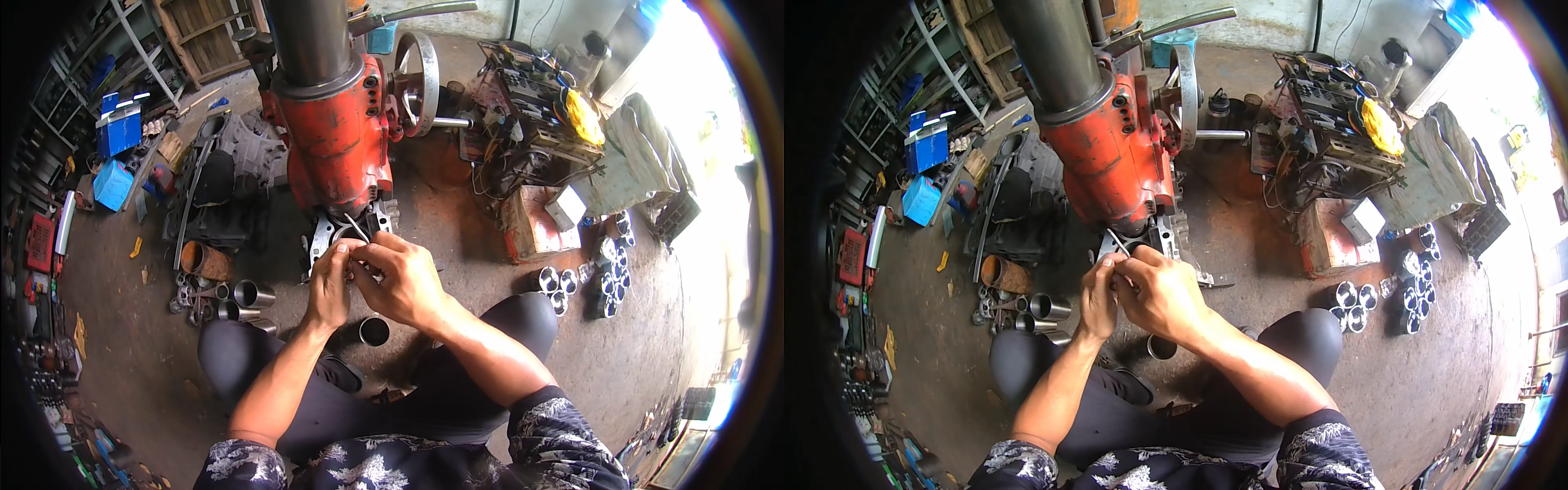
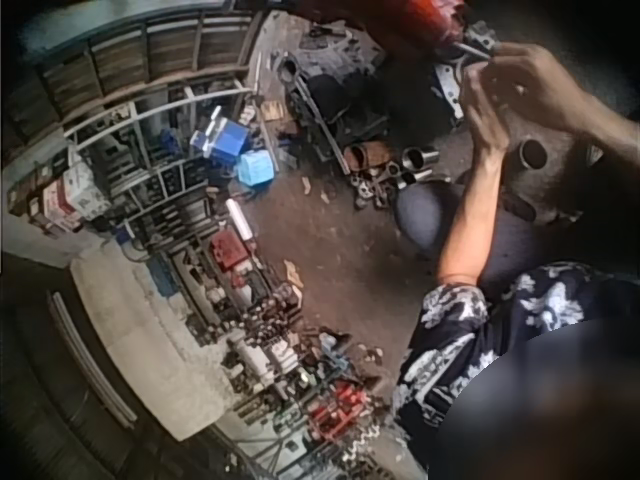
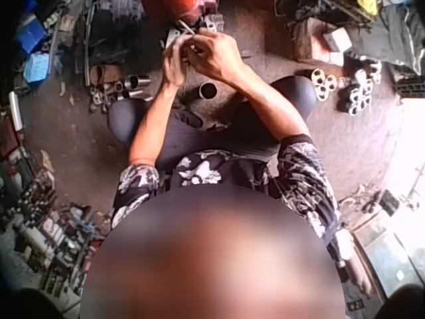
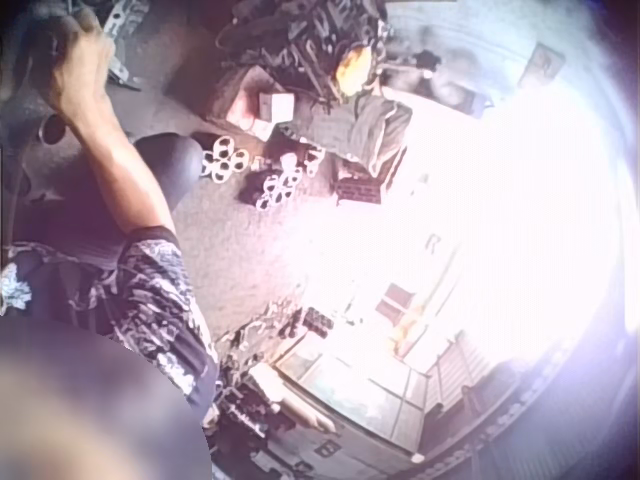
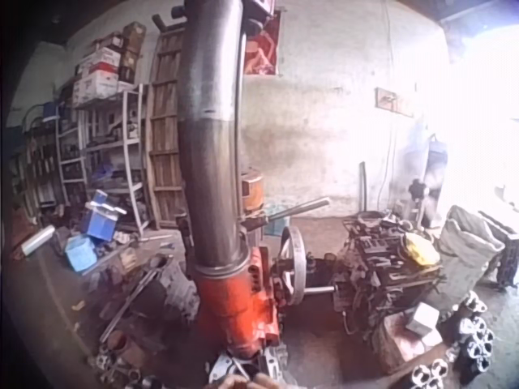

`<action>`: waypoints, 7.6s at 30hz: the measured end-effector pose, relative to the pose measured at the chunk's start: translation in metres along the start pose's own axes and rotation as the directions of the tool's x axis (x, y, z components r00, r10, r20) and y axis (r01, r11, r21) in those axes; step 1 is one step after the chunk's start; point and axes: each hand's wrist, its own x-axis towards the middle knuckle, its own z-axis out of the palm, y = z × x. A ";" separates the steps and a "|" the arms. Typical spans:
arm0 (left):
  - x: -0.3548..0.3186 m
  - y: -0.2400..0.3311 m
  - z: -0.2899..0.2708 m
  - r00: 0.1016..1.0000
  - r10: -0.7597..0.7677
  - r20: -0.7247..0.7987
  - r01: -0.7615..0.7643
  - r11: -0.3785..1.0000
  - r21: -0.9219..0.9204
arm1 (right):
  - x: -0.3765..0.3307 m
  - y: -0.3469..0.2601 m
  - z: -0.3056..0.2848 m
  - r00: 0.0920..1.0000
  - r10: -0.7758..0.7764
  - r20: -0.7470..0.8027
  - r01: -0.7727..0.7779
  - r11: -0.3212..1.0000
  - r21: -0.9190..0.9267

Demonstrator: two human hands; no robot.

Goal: The person sits on the floor and works on a red engine block, inserting a metal ring into a cylinder bore and using a small tool to adjust it. They also handle a yellow cloth and a white plate on a nearby table.

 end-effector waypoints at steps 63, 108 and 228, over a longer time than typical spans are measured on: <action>0.025 -0.012 -0.027 0.968 -0.249 0.043 0.164 0.488 -0.857 | -0.002 -0.004 0.010 0.630 0.502 0.593 -0.718 0.084 0.691; 0.020 -0.006 -0.036 0.922 -0.386 -0.038 0.356 0.881 -0.313 | -0.011 0.003 0.022 0.875 0.370 0.311 -0.475 0.781 0.406; 0.011 -0.013 -0.011 1.000 -0.014 -0.015 0.012 0.995 -0.104 | 0.001 0.005 0.016 0.953 0.297 0.058 -0.296 0.874 0.386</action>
